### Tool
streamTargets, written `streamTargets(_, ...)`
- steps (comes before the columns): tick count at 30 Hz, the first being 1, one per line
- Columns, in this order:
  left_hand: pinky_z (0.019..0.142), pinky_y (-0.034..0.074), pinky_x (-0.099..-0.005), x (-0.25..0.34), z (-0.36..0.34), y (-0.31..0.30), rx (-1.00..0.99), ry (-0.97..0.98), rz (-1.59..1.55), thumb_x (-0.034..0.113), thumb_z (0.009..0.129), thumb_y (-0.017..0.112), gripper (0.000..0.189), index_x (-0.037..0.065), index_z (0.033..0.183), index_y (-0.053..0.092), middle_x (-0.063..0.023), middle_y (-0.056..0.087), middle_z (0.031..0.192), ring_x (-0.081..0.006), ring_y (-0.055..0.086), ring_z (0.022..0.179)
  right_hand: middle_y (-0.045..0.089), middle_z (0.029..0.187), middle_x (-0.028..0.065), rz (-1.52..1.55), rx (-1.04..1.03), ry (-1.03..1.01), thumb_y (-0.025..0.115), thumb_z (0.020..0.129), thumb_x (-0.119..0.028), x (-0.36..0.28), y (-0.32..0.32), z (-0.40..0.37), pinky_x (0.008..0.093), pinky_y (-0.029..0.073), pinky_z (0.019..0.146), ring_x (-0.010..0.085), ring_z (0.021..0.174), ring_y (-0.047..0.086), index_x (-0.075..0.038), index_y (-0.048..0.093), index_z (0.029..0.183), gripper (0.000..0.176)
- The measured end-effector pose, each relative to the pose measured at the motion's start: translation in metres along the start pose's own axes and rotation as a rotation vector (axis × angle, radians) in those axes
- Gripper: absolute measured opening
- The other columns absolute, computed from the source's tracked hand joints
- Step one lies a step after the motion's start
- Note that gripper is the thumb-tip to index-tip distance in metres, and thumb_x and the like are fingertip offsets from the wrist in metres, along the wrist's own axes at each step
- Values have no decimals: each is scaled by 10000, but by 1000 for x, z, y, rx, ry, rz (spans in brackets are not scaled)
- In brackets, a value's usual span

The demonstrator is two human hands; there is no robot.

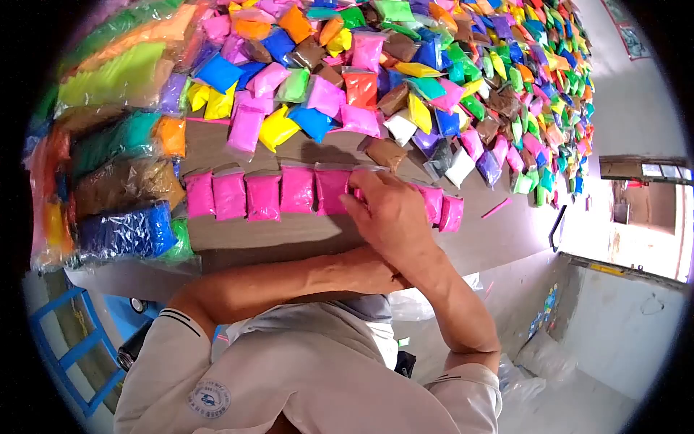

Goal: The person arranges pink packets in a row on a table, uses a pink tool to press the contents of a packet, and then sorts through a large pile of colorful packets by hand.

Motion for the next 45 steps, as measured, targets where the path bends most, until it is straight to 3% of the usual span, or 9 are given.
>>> streamTargets(2,834,463,-454,-4,-4,1,59,49,36,224,893,623,247,45,1060,656,-164,686,989,-327,628,980,649,883,172,24,-53,-95,730,803,-147,-19,10,14,464,522,671,389,794,648,-39,609,1013,265)
streamTargets(5,860,459,-439,2,-3,-4,-53,-27,170,230,895,626,249,51,1066,657,-150,683,990,-307,620,1003,643,917,181,-20,-187,-180,713,814,-127,-31,33,32,463,520,721,383,854,647,-43,608,1106,321)
streamTargets(7,880,458,-414,0,2,-5,-248,-198,97,220,909,604,235,54,1067,655,-154,675,974,-289,618,1004,650,944,180,-49,-261,-214,718,811,-102,-32,52,36,437,521,747,366,877,653,-24,615,1139,353)
streamTargets(9,885,457,-411,-1,3,-1,-304,-225,103,218,911,602,234,55,1073,651,-152,671,985,-284,615,1010,642,948,179,-33,-287,-223,710,811,-96,-29,61,40,446,515,765,369,896,644,-34,613,1155,363)
streamTargets(20,910,450,-393,-8,5,8,-233,-146,120,202,925,590,234,57,1103,632,-142,650,1045,-261,595,1043,639,921,169,-68,-273,-307,730,796,-109,-63,55,43,458,521,740,379,875,641,-45,620,1166,390)
streamTargets(26,923,447,-383,-7,4,7,-222,-131,136,194,932,583,236,58,1120,622,-136,639,1078,-249,585,1061,629,968,166,-53,-369,-430,744,789,-116,-115,90,62,451,535,761,380,890,637,-58,606,1212,448)
streamTargets(30,932,444,-376,-9,2,7,-216,-137,138,188,936,579,237,59,1131,615,-132,631,1099,-240,577,1073,630,994,157,-73,-381,-489,741,774,-88,-111,123,61,460,532,781,369,948,632,-79,591,1244,493)
streamTargets(39,952,438,-362,-9,4,13,-196,-84,111,176,947,569,241,60,1156,600,-123,614,1148,-222,562,1100,602,946,170,-105,-256,-543,684,811,-85,-111,127,55,461,532,756,380,886,619,-56,601,1117,319)
streamTargets(45,966,435,-352,-15,-3,28,-163,-7,24,168,954,563,245,62,1173,589,-118,602,1181,-209,551,1118,600,964,170,-43,-292,-524,692,822,-98,-112,124,55,454,535,762,380,910,617,-51,599,1126,321)
Point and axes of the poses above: each hand's wrist, its own z-axis towards the middle knuckle, its own y-axis out of the palm, x = y × z, the point moved 8 cm from there along z, towards the middle knuckle
